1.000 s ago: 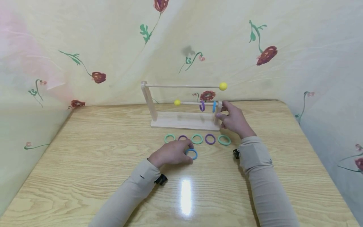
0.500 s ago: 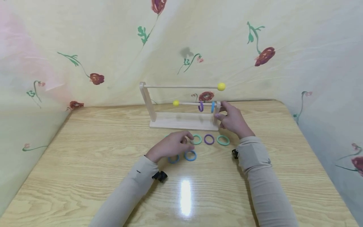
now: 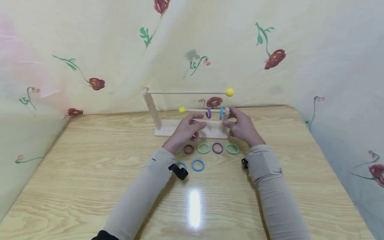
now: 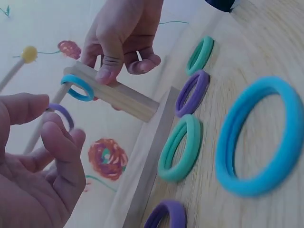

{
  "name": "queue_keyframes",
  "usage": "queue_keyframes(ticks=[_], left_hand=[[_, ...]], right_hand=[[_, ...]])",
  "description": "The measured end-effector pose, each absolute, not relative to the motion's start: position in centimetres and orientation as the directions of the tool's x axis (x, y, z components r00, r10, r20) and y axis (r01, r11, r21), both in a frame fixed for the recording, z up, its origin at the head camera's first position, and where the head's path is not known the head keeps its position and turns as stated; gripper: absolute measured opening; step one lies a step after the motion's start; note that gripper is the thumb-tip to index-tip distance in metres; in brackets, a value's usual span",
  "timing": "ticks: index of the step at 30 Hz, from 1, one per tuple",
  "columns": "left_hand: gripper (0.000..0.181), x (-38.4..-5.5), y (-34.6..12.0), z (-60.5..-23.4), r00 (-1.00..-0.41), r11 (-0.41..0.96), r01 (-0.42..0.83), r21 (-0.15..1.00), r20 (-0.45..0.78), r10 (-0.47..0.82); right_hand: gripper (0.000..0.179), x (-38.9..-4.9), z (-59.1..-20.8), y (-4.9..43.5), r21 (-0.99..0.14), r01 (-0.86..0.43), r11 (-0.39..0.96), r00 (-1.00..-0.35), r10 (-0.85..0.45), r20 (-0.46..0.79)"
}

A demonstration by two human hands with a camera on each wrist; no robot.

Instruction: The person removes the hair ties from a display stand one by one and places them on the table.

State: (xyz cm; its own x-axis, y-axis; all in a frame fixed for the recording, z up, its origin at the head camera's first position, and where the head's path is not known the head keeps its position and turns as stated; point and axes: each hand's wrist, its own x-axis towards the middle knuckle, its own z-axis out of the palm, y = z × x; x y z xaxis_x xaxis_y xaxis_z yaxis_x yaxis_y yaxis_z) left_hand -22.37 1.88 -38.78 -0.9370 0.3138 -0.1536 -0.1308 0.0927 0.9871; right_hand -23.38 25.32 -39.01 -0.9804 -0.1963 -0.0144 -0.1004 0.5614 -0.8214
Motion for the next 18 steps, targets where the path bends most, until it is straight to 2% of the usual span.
queue_keyframes(ticks=[5,10,18], left_hand=[[0.061,-23.2,3.2,-39.3,-0.939,-0.013,-0.216,0.976,-0.204,0.276],[0.060,-23.7,4.3,-39.6,-0.938,-0.111,-0.267,0.957,-0.232,0.258],[0.050,-23.9,5.2,-39.7,-0.951,-0.158,-0.234,0.959,-0.193,0.240]], right_hand=[[0.029,-23.5,-39.4,25.3,-0.821,-0.109,0.561,-0.980,-0.197,-0.004],[0.028,-23.5,-39.3,25.2,-0.821,-0.098,0.563,-0.980,-0.197,-0.018],[0.026,-23.4,-39.1,25.4,-0.820,-0.099,0.564,-0.980,-0.198,-0.017]])
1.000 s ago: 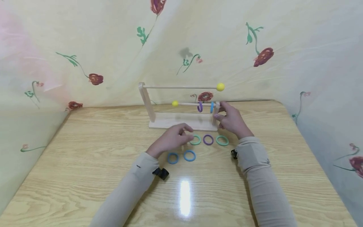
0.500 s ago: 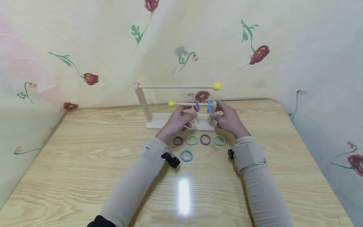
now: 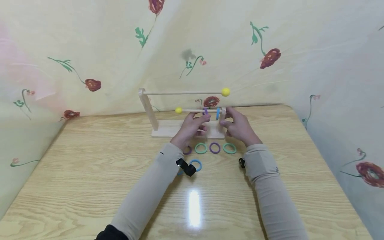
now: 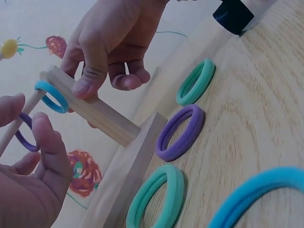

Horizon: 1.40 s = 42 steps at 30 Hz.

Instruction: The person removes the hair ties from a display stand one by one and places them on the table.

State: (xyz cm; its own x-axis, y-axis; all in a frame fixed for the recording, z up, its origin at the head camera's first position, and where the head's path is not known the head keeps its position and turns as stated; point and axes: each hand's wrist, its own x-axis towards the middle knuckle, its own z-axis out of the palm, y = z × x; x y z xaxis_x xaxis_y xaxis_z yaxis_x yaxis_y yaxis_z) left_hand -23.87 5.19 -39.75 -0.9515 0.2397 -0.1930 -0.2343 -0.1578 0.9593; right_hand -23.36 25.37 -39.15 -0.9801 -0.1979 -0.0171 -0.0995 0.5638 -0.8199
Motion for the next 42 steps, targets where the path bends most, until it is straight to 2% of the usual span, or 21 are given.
queue_keyframes(ticks=[8,15,28,42], left_hand=[[0.037,-24.1,5.2,-39.5,-0.949,-0.170,-0.277,0.946,-0.241,0.205],[0.039,-24.1,4.8,-39.6,-0.946,-0.197,-0.288,0.937,-0.248,0.207],[0.030,-24.0,3.3,-39.6,-0.964,-0.283,-0.252,0.926,-0.213,0.160],[0.025,-24.5,1.5,-40.2,-0.962,-0.402,-0.273,0.874,-0.248,0.114]], right_hand=[[0.029,-23.4,-38.8,25.2,-0.815,-0.082,0.574,-0.981,-0.193,-0.038],[0.030,-23.4,-38.8,25.3,-0.815,-0.072,0.575,-0.982,-0.185,-0.044],[0.029,-23.5,-38.7,25.3,-0.814,-0.078,0.576,-0.978,-0.204,-0.051],[0.026,-24.1,-39.0,25.4,-0.802,-0.098,0.589,-0.976,-0.213,-0.036]])
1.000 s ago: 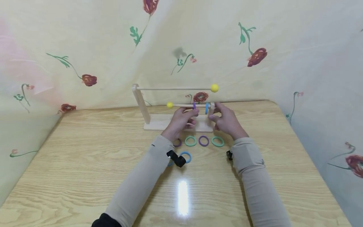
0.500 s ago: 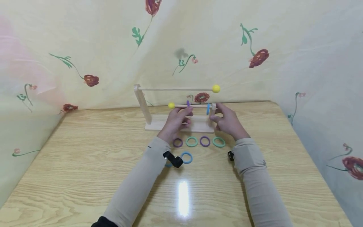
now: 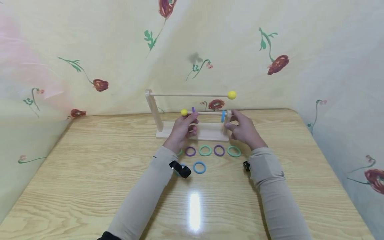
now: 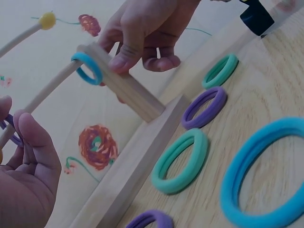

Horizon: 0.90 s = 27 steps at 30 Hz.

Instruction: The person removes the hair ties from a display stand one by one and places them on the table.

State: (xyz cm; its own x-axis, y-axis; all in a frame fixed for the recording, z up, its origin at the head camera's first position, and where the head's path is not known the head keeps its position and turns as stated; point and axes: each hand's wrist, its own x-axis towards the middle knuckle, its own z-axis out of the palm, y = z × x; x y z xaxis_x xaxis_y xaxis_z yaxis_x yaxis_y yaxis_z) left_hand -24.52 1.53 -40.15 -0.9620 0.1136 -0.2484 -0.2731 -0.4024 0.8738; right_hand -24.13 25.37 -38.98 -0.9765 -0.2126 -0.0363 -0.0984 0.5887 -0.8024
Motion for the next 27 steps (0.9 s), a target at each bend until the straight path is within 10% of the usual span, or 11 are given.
queue_keyframes(ticks=[27], left_hand=[[0.034,-24.1,-2.3,-40.2,-0.968,-0.454,-0.253,0.854,-0.222,0.121]], right_hand=[[0.034,-24.0,-38.9,25.4,-0.805,-0.099,0.585,-0.976,-0.217,-0.037]])
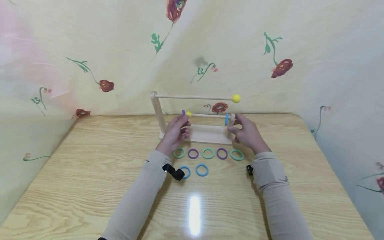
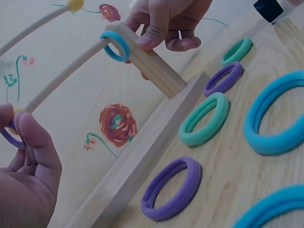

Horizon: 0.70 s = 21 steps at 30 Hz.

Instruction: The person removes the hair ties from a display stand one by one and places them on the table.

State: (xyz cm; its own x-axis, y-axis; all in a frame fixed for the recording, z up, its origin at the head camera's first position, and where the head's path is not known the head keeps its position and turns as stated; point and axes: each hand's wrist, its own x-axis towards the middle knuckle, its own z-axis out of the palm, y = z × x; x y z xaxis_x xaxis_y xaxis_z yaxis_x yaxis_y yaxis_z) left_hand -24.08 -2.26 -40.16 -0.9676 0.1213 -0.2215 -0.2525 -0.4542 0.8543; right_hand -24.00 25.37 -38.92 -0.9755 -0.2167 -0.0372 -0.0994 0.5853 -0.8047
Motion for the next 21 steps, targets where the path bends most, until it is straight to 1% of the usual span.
queue_keyframes(ticks=[5,13,21], left_hand=[[0.029,-23.5,-2.8,-40.4,-0.966,-0.469,-0.259,0.845,-0.230,0.119],[0.021,-22.7,-3.8,-40.6,-0.974,-0.442,-0.226,0.868,-0.197,0.110],[0.019,-22.1,-4.0,-40.5,-0.969,-0.380,-0.234,0.895,-0.184,0.165]], right_hand=[[0.035,-23.9,-39.0,25.3,-0.803,-0.093,0.589,-0.976,-0.213,-0.042],[0.036,-23.8,-39.0,25.2,-0.796,-0.107,0.595,-0.977,-0.211,-0.026],[0.036,-23.7,-38.9,25.3,-0.799,-0.098,0.593,-0.977,-0.208,-0.035]])
